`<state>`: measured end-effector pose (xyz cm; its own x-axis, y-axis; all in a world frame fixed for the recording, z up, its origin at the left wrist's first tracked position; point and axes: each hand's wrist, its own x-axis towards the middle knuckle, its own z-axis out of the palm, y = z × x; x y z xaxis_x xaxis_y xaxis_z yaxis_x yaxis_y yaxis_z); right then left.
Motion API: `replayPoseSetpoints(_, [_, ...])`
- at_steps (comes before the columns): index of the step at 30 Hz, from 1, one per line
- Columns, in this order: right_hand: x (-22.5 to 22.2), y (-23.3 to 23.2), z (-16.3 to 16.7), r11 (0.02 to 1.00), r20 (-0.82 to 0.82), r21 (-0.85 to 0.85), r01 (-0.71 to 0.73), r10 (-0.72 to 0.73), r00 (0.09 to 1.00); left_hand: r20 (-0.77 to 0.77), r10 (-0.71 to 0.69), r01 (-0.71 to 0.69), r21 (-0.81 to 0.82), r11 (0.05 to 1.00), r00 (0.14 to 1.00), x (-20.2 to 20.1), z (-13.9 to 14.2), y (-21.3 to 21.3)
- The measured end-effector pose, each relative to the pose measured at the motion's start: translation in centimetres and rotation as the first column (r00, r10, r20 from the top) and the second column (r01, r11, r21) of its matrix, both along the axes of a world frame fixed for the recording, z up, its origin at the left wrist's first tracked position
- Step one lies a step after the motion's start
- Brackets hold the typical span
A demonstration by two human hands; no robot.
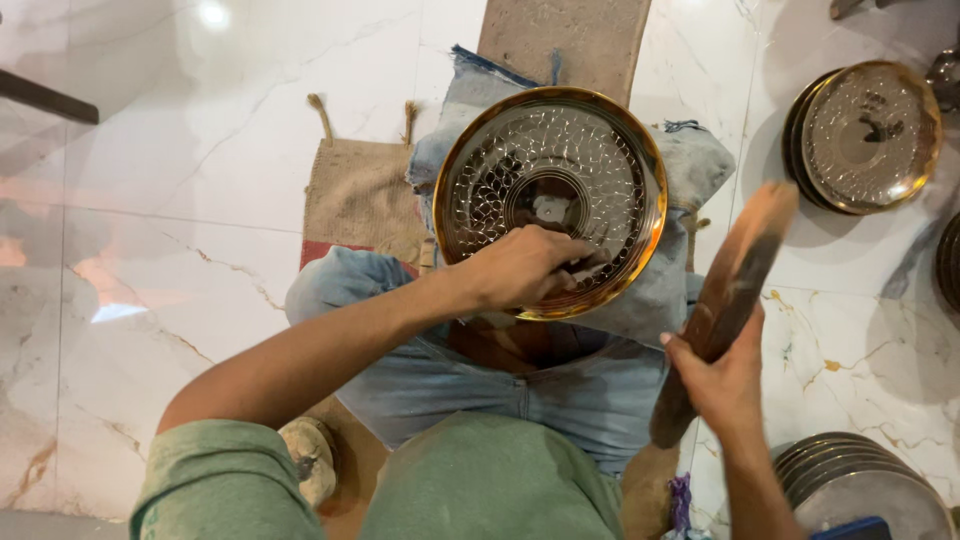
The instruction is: The person sits on the floor and repeatedly hammers a small metal punch against a brass plate to create a textured pattern. They reposition the punch frequently and strike it with a hammer, then briefly wipe the plate with a cloth.
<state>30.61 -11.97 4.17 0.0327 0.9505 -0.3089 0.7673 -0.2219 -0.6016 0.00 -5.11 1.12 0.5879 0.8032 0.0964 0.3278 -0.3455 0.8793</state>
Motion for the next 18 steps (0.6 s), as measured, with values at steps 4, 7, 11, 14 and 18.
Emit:
replayPoseSetpoints(4, [-1.0, 4.9, 3.8, 0.956, 0.15, -0.025, -0.292, 0.293, 0.944, 0.008, 0.246, -0.245, -0.012, 0.969, 0.969, -0.3, -0.3, -1.8])
replayPoseSetpoints(7, [-3.2, 8.8, 7.0, 0.784, 0.38, -0.074, -0.616, 0.593, 0.71, -0.02, 0.409, -0.409, -0.078, 0.909, 0.912, 0.1, -0.7, -3.3])
replayPoseSetpoints(11, [-7.4, 12.0, 11.0, 0.716, 0.52, -0.298, -0.631, 0.676, 0.522, -0.019, 0.63, -0.63, -0.062, 0.775, 0.777, 0.6, -1.1, -4.6])
replayPoseSetpoints(14, [-10.3, 13.0, 13.8, 0.551, 0.579, -0.311, -0.774, 0.756, 0.306, -0.011, 0.705, -0.705, -0.015, 0.709, 0.709, 0.8, -0.9, -5.9])
replayPoseSetpoints(18, [-12.6, 12.6, 15.7, 0.484, 0.602, -0.213, -0.849, 0.749, 0.276, -0.067, 0.784, -0.782, -0.165, 0.601, 0.617, 1.0, -0.5, -6.8])
